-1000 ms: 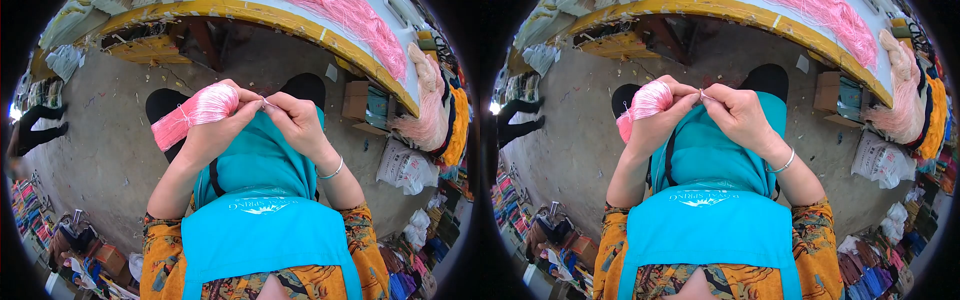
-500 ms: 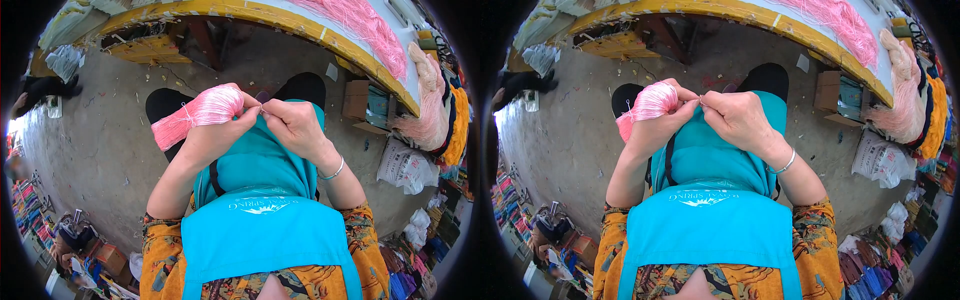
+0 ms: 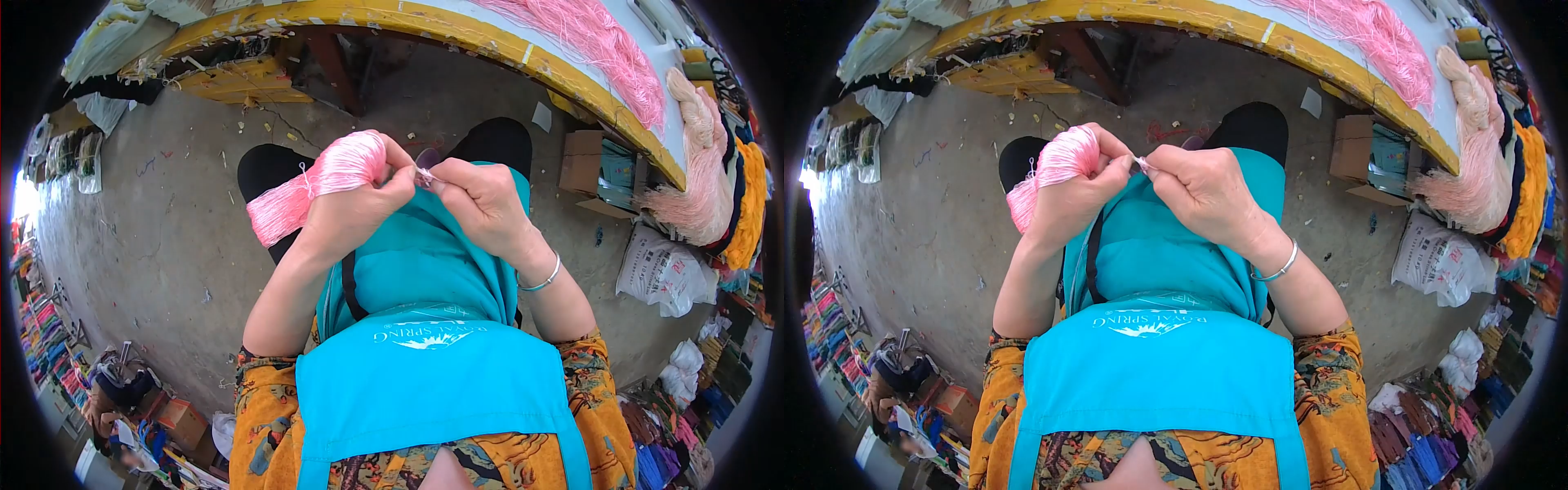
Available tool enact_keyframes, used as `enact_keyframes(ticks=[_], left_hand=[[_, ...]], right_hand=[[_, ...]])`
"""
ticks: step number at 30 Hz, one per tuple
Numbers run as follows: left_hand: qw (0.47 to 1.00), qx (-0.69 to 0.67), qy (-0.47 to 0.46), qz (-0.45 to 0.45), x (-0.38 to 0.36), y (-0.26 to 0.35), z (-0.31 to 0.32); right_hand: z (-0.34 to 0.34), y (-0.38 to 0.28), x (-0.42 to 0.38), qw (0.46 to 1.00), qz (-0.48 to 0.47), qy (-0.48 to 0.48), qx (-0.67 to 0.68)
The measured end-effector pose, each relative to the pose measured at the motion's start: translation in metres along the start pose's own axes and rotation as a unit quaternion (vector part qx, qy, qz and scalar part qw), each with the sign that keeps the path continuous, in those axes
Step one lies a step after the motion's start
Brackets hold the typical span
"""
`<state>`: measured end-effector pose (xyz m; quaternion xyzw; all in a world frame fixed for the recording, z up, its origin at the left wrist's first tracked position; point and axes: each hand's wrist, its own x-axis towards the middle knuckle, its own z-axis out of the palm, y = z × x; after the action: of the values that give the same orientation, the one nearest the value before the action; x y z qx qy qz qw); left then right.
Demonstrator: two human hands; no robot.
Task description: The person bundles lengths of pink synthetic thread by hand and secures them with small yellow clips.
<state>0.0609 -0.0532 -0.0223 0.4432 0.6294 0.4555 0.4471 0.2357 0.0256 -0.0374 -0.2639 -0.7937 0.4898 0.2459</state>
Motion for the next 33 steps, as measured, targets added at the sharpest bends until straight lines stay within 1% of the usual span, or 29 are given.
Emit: enact_keyframes(ticks=[2,4,6,7,9,11,12,13,14,15,16,17,18,19,20,21,22,23,24,26,28,30,32,33], left_hand=[[0.998,-0.057,0.016,-0.016,0.002,-0.007,-0.002],[0.998,-0.064,0.016,-0.016,0.003,-0.009,-0.004],[0.997,-0.072,0.017,-0.016,0.005,-0.010,-0.006],[0.997,-0.077,0.024,-0.015,0.005,-0.009,-0.006],[0.996,-0.082,0.032,-0.015,0.007,-0.009,-0.009],[0.989,-0.131,0.035,-0.058,0.008,-0.009,-0.012],[0.989,-0.131,0.035,-0.058,0.009,-0.011,-0.011],[0.989,-0.132,0.052,-0.033,0.010,-0.015,-0.009],[0.989,-0.133,0.068,-0.009,0.010,-0.015,-0.007],[0.989,-0.133,0.068,-0.010,0.009,-0.013,-0.006],[0.990,-0.123,0.061,-0.016,0.008,-0.008,-0.004],[0.992,-0.112,0.054,-0.021,0.007,-0.005,-0.004],[0.992,-0.112,0.055,-0.021,0.008,-0.005,-0.005],[0.990,-0.111,0.082,-0.030,0.009,-0.005,-0.006],[0.987,-0.110,0.110,-0.037,0.012,-0.005,-0.008],[0.981,-0.126,0.145,-0.027,0.019,-0.015,-0.015],[0.971,-0.147,0.189,-0.025,0.026,-0.019,-0.022],[0.954,-0.191,0.221,-0.066,0.037,-0.019,-0.032],[0.941,-0.243,0.230,-0.051,0.050,-0.029,-0.045],[0.919,-0.297,0.256,-0.051,0.078,-0.054,-0.075],[0.911,-0.318,0.258,-0.053,0.098,-0.065,-0.095],[0.867,-0.357,0.342,-0.058,0.118,-0.078,-0.107],[0.861,-0.360,0.356,-0.050,0.134,-0.092,-0.119],[0.851,-0.357,0.381,-0.049,0.142,-0.097,-0.123]], right_hand=[[-0.003,0.001,-0.001,1.000,0.016,-0.009,0.006],[-0.005,0.003,-0.001,0.999,0.032,-0.018,0.011],[-0.005,0.005,0.000,0.992,0.071,-0.009,0.104],[-0.005,0.005,0.000,0.992,0.071,-0.009,0.104],[-0.008,0.001,0.002,0.963,0.135,0.015,0.233],[-0.011,0.000,0.004,0.954,0.154,0.014,0.258],[-0.012,0.000,0.004,0.943,0.172,0.014,0.283],[-0.014,0.002,0.004,0.943,0.173,0.014,0.283],[-0.017,0.005,0.004,0.905,0.213,0.019,0.368],[-0.018,0.008,0.004,0.857,0.251,0.023,0.450],[-0.018,0.012,0.005,0.832,0.240,0.024,0.499],[-0.020,0.015,0.005,0.832,0.240,0.023,0.499],[-0.023,0.018,0.006,0.803,0.242,0.026,0.543],[-0.026,0.020,0.007,0.772,0.243,0.028,0.586],[-0.027,0.018,0.008,0.798,0.248,0.035,0.549],[-0.028,0.016,0.008,0.799,0.244,0.031,0.549],[-0.028,0.014,0.007,0.820,0.250,0.041,0.513],[-0.027,0.012,0.006,0.840,0.255,0.052,0.476],[-0.027,0.012,0.005,0.842,0.254,0.049,0.473],[-0.026,0.011,0.005,0.845,0.255,0.049,0.467],[-0.024,0.014,0.004,0.844,0.257,0.054,0.467],[-0.023,0.013,0.004,0.847,0.258,0.055,0.462],[-0.023,0.014,0.004,0.848,0.259,0.053,0.459],[-0.023,0.015,0.005,0.848,0.257,0.051,0.460]])
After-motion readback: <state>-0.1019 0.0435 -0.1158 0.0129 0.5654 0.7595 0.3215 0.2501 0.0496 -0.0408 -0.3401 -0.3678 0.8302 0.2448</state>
